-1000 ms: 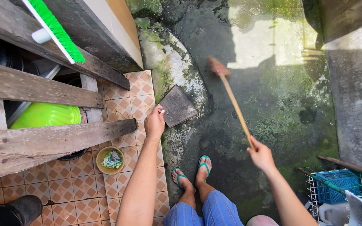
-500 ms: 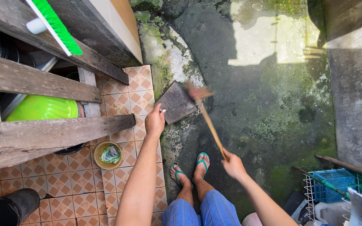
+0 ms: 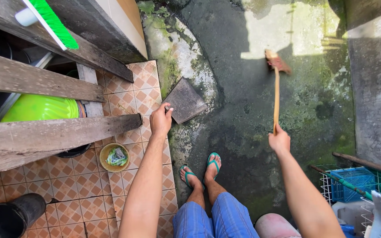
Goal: The person sweeps debris from a tiled floor into a dustpan using a broom, then moves to a mossy outdoor area to sweep more debris into the dustpan, and finally returns indoors to sweep a concrete floor. The person repeatedly sweeps and collects debris into the dustpan throughout the episode.
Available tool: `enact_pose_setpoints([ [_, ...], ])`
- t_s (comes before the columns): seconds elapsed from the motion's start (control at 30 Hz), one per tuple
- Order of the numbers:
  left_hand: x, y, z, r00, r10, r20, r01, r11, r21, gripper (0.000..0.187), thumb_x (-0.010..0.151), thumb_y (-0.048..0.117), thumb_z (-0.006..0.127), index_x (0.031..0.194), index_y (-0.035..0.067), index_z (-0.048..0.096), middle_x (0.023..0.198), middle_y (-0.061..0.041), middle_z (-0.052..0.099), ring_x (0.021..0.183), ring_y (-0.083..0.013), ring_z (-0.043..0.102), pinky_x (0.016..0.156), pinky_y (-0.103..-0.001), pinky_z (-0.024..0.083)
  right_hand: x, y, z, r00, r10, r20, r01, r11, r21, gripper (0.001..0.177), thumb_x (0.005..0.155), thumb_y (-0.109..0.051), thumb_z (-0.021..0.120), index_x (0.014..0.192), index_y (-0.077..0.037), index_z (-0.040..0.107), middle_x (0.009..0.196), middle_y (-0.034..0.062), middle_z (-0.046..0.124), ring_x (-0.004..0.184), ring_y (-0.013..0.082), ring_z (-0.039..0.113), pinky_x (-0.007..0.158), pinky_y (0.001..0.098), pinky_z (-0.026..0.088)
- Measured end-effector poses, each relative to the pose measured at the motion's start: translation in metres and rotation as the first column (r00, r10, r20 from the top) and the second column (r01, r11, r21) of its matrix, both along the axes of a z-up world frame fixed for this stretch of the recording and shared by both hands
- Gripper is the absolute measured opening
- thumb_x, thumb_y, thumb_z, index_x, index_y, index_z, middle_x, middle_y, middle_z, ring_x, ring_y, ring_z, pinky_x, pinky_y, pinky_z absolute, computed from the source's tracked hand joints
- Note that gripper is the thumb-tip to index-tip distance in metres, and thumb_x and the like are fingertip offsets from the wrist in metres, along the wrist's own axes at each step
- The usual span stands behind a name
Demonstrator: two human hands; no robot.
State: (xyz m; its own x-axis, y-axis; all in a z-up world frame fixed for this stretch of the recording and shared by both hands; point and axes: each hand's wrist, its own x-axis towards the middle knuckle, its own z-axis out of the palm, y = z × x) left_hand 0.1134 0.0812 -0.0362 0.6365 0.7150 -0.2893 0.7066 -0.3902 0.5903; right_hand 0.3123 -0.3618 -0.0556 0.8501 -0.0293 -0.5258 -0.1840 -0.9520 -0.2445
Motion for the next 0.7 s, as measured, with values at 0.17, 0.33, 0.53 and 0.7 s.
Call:
enact_pose_setpoints([
  [0.17,0.004,0.004,-0.014,1.0,-0.01,-0.022,0.011,1.0,0.014,0.02,0.097,0.028,0.073,0.116,0.02,0.073,0.102,-0.012,0.08,0.102,-0.0377,0.076,0.089,-0.053,0.06,-0.044,0.017,-0.016,0.999,0.01,-0.042,-0.007,0.998,0.064,0.059,0.089,-0.021,0.074,0.147,-0.022,0.066,0.129,0.0251,0.074,0.124,0.0433,0.067,0.105,0.0526,0.054],
  [0.33,0.008,0.002,-0.018,0.999,-0.015,-0.04,0.015,1.0,0.001,0.019,0.096,0.028,0.074,0.114,0.021,0.073,0.098,-0.013,0.08,0.1,-0.038,0.076,0.087,-0.053,0.06,-0.136,-0.005,-0.027,0.978,0.101,-0.184,-0.047,0.959,0.278,0.058,0.085,-0.006,0.074,0.142,-0.013,0.068,0.136,0.0267,0.07,0.128,0.0511,0.062,0.106,0.0595,0.054],
  [0.53,0.005,0.005,-0.009,0.998,-0.061,-0.031,0.062,0.997,0.036,0.019,0.097,0.03,0.074,0.113,0.02,0.072,0.101,-0.014,0.08,0.099,-0.0386,0.076,0.088,-0.053,0.06,-0.115,0.019,0.055,0.969,0.143,-0.202,-0.039,0.895,0.445,0.061,0.084,0.001,0.076,0.142,-0.017,0.07,0.123,0.0296,0.076,0.114,0.0439,0.073,0.091,0.0472,0.059],
  [0.7,0.004,0.001,0.006,0.995,-0.098,-0.018,0.099,0.994,0.051,0.02,0.096,0.034,0.076,0.111,0.022,0.073,0.1,-0.012,0.08,0.097,-0.0378,0.076,0.086,-0.053,0.06,0.009,0.081,0.036,0.955,0.279,0.098,-0.296,0.887,0.354,0.059,0.09,-0.009,0.075,0.148,-0.009,0.064,0.132,0.0263,0.07,0.122,0.0472,0.065,0.103,0.059,0.054],
])
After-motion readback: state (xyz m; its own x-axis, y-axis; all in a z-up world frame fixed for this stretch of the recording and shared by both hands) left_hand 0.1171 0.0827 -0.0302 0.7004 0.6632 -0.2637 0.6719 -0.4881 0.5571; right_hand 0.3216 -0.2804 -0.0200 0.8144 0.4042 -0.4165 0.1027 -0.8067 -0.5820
